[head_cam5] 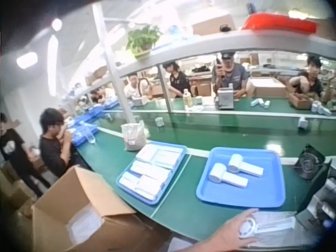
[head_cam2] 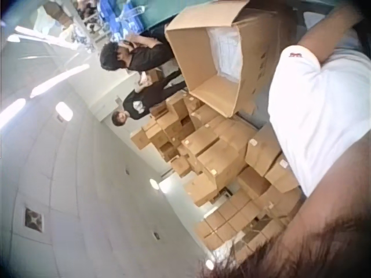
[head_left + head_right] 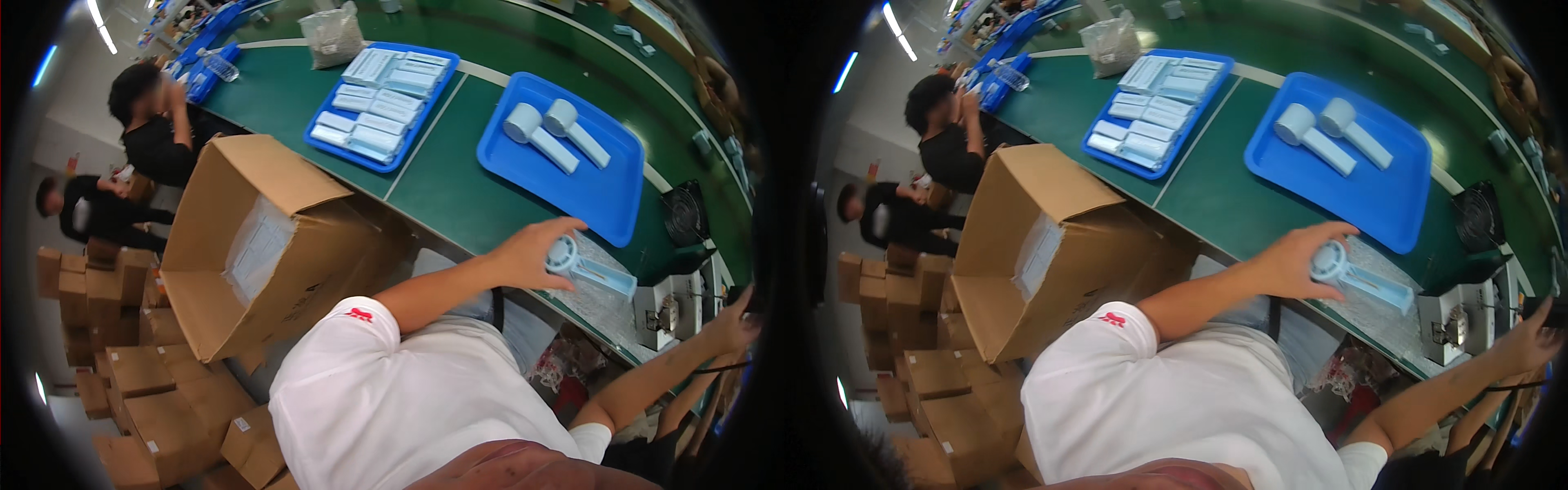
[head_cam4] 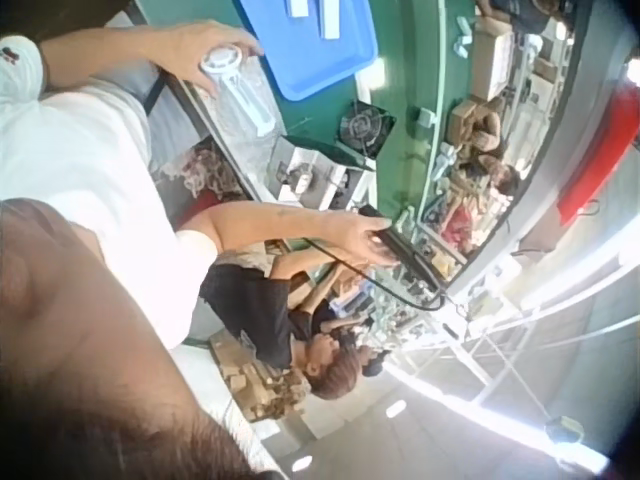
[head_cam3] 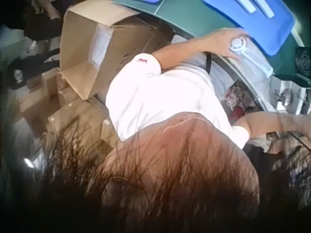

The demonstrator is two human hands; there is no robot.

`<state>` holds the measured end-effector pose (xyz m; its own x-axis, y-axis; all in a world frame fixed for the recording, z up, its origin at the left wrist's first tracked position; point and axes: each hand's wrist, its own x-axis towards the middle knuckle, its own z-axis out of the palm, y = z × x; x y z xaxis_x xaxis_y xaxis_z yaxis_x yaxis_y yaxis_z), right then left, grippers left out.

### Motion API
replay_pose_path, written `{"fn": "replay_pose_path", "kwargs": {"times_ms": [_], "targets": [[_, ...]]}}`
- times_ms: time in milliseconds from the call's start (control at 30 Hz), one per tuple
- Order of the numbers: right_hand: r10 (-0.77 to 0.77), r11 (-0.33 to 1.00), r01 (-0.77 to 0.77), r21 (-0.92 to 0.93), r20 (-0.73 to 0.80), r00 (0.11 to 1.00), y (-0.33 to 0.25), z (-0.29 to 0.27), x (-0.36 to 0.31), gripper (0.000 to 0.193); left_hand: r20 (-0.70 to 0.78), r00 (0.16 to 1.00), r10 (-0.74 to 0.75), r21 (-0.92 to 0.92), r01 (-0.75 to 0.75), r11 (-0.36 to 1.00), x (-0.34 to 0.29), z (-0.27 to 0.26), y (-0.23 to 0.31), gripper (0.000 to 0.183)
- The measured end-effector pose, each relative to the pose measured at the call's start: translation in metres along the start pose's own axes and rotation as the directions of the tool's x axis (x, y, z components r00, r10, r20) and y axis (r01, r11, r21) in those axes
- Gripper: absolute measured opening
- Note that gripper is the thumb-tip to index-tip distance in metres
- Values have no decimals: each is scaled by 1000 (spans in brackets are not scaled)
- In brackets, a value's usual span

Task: The person assembles small electronic devices by inserting cylindrical components into light blue plastic housings. They use a handheld soldering iron to secure internal wires and then place the finished units into a blue tray. The process is repeated for multiple units in a factory setting.

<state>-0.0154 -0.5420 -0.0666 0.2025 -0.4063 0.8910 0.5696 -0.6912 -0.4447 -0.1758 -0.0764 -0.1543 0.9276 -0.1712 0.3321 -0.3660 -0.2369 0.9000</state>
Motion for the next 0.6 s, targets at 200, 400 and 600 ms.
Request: {"fn": "replay_pose_path", "kwargs": {"times_ms": [200,400,600], "targets": [[-291,957,145,252,854,431,-257,72,-96,54,-77,986,146,236,-124,964,13,-52,27,82],[-286,892,-404,204,946,-153,-259,121,-155,51,-164,938,306,555,-168,814,20,-91,46,70],[-375,763,-592,260,924,-77,-272,154,-189,56,-169,832,528,635,-317,704,19,-95,49,80]]}}
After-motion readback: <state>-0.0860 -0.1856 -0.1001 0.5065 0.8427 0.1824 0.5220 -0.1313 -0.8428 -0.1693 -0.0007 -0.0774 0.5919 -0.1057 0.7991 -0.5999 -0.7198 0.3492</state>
